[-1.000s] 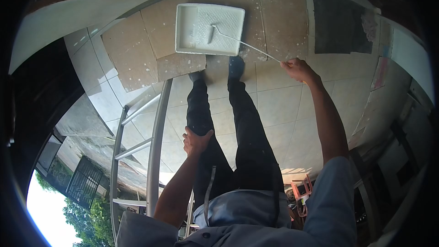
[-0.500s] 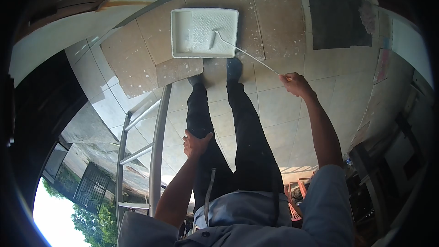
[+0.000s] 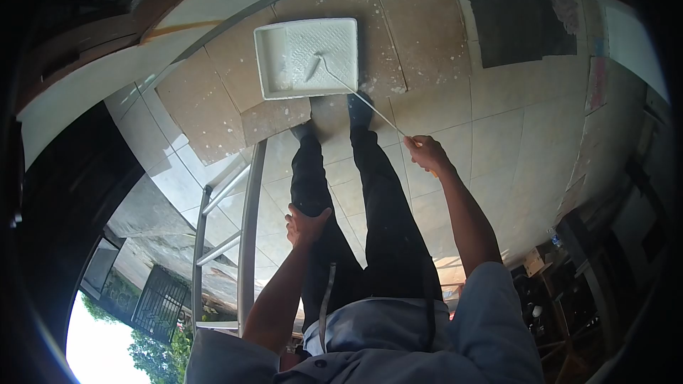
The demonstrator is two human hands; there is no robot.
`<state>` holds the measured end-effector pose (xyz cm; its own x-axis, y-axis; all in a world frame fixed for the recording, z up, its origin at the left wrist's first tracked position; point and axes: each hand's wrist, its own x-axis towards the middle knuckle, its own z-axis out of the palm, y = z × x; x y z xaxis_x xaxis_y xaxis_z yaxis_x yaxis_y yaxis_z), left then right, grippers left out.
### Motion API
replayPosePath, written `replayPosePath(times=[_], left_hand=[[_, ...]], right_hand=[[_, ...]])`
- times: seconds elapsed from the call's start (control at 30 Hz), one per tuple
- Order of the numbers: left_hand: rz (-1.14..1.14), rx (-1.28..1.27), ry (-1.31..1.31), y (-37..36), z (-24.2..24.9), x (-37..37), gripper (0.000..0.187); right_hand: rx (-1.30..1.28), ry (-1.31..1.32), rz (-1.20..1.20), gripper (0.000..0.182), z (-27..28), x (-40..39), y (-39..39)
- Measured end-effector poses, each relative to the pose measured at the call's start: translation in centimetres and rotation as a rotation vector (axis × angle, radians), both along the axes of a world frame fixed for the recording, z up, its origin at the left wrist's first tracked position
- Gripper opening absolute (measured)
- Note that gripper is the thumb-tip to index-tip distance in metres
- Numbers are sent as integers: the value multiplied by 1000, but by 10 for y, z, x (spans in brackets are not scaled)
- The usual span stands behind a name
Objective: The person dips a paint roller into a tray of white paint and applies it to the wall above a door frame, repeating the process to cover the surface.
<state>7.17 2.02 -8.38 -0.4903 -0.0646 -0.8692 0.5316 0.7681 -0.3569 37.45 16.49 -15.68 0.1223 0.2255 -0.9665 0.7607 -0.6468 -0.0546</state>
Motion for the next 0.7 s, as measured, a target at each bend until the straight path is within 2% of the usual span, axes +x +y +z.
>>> replayPosePath(times=[0.1, 0.17, 0.27, 0.33, 0.57, 0.7], left_hand=[[1, 9, 8, -4, -5, 1, 107], [-7, 16, 9, -2, -4, 2, 107], [-24, 8, 7, 0, -6, 5, 107], [-40, -4, 8, -2, -4, 4, 108], [-39, -6, 14, 3, -3, 2, 108], [-52, -4, 17, 5, -2, 3, 108]], right_hand=[[-14, -24, -65, 54, 6, -2, -23], [-1, -20, -20, 54, 6, -23, -19], [107, 33, 39, 51, -33, -40, -10], [54, 55, -13, 52, -22, -53, 17], [1, -3, -71, 51, 0, 6, -27], [-18, -35, -99, 53, 6, -13, -27]])
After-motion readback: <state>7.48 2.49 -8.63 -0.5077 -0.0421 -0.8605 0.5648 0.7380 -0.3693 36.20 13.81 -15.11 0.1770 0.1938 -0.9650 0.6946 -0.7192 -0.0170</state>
